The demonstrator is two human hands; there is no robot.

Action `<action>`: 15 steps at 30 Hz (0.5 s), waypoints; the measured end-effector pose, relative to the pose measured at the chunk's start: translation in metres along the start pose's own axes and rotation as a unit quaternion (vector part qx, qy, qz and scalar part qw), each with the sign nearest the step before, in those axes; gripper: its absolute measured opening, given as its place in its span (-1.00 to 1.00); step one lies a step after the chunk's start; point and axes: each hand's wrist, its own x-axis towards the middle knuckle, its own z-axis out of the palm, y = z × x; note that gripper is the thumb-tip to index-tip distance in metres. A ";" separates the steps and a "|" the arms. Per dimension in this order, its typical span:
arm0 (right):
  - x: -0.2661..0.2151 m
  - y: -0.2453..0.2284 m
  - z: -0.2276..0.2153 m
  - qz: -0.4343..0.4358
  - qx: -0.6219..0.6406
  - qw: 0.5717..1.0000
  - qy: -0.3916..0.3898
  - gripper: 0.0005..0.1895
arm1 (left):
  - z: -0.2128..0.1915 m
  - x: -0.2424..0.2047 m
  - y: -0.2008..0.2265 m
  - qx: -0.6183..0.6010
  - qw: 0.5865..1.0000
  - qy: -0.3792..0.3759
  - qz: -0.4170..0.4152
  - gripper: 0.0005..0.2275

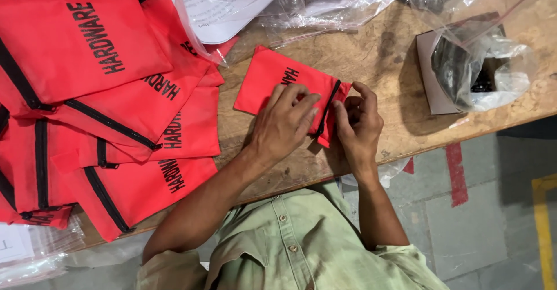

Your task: The recorder is folding instructions and packing them into red pouches along with hardware components.

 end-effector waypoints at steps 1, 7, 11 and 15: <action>0.000 0.001 0.001 -0.002 -0.002 1.000 -0.002 -0.62 | 0.002 -0.001 -0.003 -0.002 1.000 0.003 -0.001 -0.75; 0.000 0.007 0.002 0.045 0.178 0.982 0.042 -0.55 | 0.009 -0.004 -0.011 0.062 0.998 -0.012 0.017 -0.71; -0.006 0.034 0.001 0.022 0.212 0.975 0.068 -0.68 | 0.011 -0.004 -0.013 0.061 0.998 -0.019 0.021 -0.71; -0.011 0.027 0.001 -0.029 0.182 0.979 0.087 -0.81 | 0.010 -0.002 -0.013 0.069 0.997 -0.002 0.043 -0.72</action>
